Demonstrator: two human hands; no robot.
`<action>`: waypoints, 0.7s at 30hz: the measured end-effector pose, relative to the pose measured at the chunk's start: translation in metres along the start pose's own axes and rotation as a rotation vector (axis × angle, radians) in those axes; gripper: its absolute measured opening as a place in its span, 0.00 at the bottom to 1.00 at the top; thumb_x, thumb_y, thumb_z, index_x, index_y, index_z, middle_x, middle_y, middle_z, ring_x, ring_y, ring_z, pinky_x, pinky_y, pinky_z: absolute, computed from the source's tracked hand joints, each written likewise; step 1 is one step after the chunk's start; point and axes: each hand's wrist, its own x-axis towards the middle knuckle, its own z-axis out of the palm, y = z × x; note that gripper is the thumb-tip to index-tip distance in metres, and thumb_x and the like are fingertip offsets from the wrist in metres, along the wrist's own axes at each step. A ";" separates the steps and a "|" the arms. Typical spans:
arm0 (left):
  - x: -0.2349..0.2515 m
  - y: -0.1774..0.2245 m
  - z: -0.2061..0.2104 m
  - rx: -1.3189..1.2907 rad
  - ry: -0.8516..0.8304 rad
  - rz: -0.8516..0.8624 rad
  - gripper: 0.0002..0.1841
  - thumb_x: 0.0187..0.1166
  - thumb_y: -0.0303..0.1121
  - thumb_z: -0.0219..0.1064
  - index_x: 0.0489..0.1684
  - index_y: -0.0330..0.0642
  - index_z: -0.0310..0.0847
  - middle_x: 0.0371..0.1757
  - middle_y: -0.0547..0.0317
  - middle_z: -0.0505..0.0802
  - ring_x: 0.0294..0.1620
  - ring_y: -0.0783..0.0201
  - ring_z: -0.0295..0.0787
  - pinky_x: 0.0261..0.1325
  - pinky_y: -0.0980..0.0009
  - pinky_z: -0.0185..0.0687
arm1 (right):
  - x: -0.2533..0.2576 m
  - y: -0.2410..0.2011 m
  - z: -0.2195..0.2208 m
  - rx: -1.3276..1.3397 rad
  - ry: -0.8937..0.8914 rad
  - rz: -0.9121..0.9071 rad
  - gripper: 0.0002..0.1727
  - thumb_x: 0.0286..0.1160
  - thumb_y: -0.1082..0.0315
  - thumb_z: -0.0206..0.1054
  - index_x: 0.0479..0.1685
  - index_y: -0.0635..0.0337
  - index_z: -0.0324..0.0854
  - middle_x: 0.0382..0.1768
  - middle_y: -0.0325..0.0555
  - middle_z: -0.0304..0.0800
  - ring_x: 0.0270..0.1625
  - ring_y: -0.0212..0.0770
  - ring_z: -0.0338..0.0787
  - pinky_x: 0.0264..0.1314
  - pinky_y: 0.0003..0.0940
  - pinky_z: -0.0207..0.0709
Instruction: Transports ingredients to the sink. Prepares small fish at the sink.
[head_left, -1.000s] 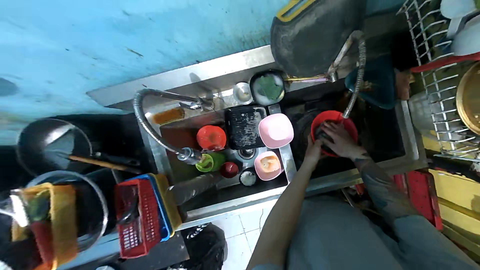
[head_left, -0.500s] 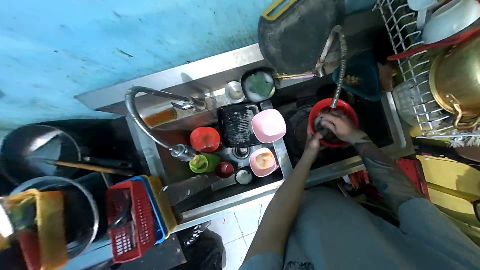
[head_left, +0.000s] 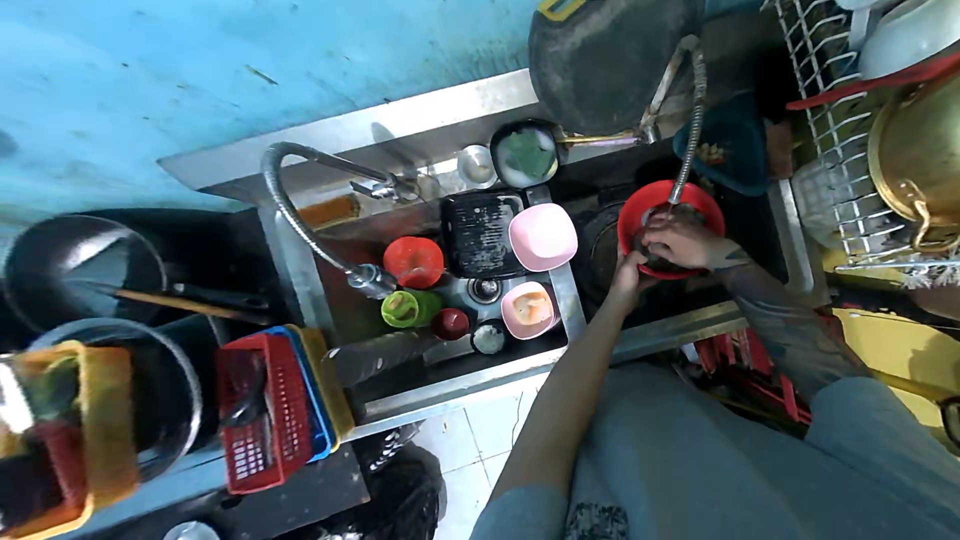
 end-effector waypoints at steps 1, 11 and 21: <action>0.000 0.000 0.000 0.001 -0.006 0.005 0.38 0.79 0.33 0.56 0.93 0.62 0.45 0.70 0.39 0.82 0.58 0.43 0.89 0.53 0.46 0.90 | -0.003 0.004 0.000 0.035 0.009 -0.035 0.11 0.81 0.68 0.66 0.54 0.56 0.91 0.64 0.48 0.92 0.81 0.53 0.78 0.90 0.52 0.62; 0.003 -0.001 -0.006 0.103 0.031 0.141 0.44 0.77 0.30 0.56 0.96 0.67 0.39 0.78 0.39 0.77 0.64 0.42 0.85 0.53 0.42 0.89 | -0.027 -0.033 -0.019 0.314 0.379 0.345 0.22 0.91 0.71 0.51 0.79 0.58 0.78 0.79 0.54 0.79 0.82 0.50 0.78 0.87 0.47 0.69; 0.004 0.000 -0.006 0.142 0.084 0.168 0.44 0.78 0.29 0.57 0.96 0.66 0.38 0.83 0.41 0.73 0.67 0.41 0.85 0.53 0.41 0.90 | 0.001 -0.008 0.027 0.153 0.183 0.286 0.29 0.92 0.54 0.55 0.88 0.50 0.69 0.89 0.49 0.66 0.92 0.50 0.62 0.94 0.54 0.52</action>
